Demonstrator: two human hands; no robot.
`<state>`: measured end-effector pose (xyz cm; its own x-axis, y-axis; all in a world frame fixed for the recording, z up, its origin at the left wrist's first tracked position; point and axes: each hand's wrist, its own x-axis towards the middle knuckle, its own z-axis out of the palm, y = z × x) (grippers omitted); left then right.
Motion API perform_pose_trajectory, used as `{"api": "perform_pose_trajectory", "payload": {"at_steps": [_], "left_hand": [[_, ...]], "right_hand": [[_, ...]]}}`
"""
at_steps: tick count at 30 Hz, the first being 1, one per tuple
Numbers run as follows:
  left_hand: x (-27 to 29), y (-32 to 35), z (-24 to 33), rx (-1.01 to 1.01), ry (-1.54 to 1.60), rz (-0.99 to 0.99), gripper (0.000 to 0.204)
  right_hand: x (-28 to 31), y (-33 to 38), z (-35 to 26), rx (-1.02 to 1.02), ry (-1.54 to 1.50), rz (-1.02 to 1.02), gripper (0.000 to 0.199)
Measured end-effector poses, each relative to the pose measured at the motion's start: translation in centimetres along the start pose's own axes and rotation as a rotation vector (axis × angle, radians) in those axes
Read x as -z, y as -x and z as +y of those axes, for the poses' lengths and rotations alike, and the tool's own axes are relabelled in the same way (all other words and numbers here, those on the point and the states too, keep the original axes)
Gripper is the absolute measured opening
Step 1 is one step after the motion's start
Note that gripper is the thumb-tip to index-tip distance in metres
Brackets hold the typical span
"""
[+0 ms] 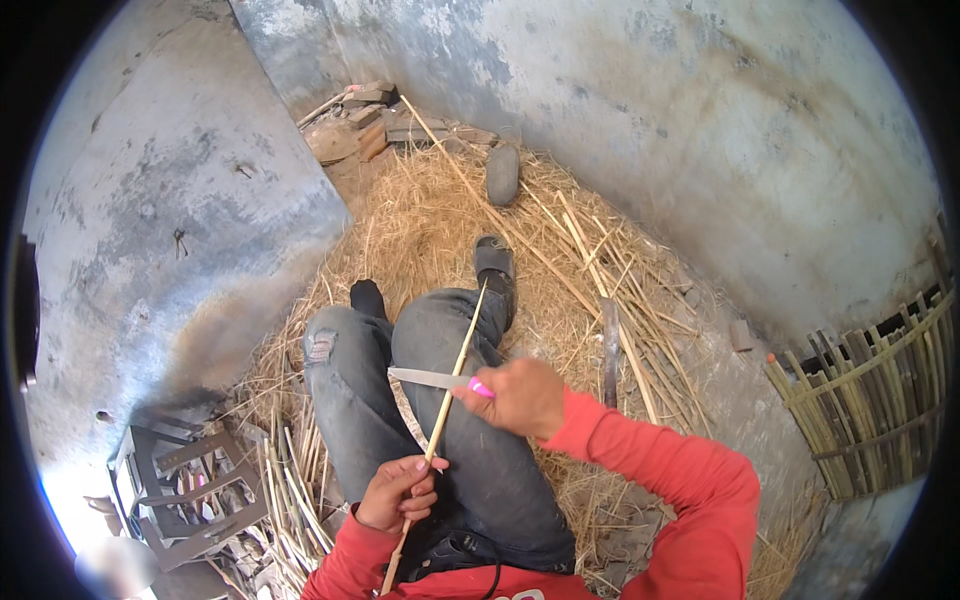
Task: The person shaves bamboo strips using a large blade and a small handheld knife while sitting on a straw-covered floor. They pull the strips across the blades to smooth the surface and edges.
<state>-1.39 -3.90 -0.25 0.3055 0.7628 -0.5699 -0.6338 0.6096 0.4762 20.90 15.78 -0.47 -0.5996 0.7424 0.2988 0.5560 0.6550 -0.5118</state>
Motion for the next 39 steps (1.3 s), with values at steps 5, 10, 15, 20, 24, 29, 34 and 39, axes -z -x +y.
{"api": "perform_pose_trajectory", "payload": {"at_steps": [5, 10, 15, 20, 24, 29, 34, 39], "left_hand": [[0.3, 0.1, 0.1, 0.032, 0.056, -0.04, 0.03], [0.0, -0.8, 0.9, 0.044, 0.114, -0.08, 0.031], [0.3, -0.1, 0.7, 0.061, 0.104, -0.08, 0.031], [0.3, 0.3, 0.6, 0.063, 0.099, -0.042, 0.031], [0.5, 0.0, 0.6, 0.071, 0.125, -0.074, 0.03], [0.2, -0.3, 0.8, 0.05, 0.117, -0.07, 0.031], [-0.1, -0.2, 0.6, -0.029, 0.019, -0.022, 0.032], [-0.4, 0.0, 0.1, -0.05, -0.05, 0.035, 0.033]], "right_hand": [[0.1, -0.4, -0.2, 0.031, -0.051, -0.049, 0.06], [0.6, -1.1, -0.1, 0.077, -0.03, -0.039, 0.058], [0.6, -2.0, 0.9, -0.115, -0.046, 0.057, 0.059], [-0.5, -0.7, -0.9, 0.106, 0.011, -0.077, 0.059], [1.2, -2.3, -0.3, -0.019, -0.081, 0.012, 0.058], [0.6, -1.9, -0.1, 0.026, -0.022, -0.066, 0.057], [-0.1, -1.2, -0.2, 0.082, 0.041, -0.063, 0.058], [-0.5, -0.2, -0.4, 0.012, -0.013, -0.072, 0.059]]}}
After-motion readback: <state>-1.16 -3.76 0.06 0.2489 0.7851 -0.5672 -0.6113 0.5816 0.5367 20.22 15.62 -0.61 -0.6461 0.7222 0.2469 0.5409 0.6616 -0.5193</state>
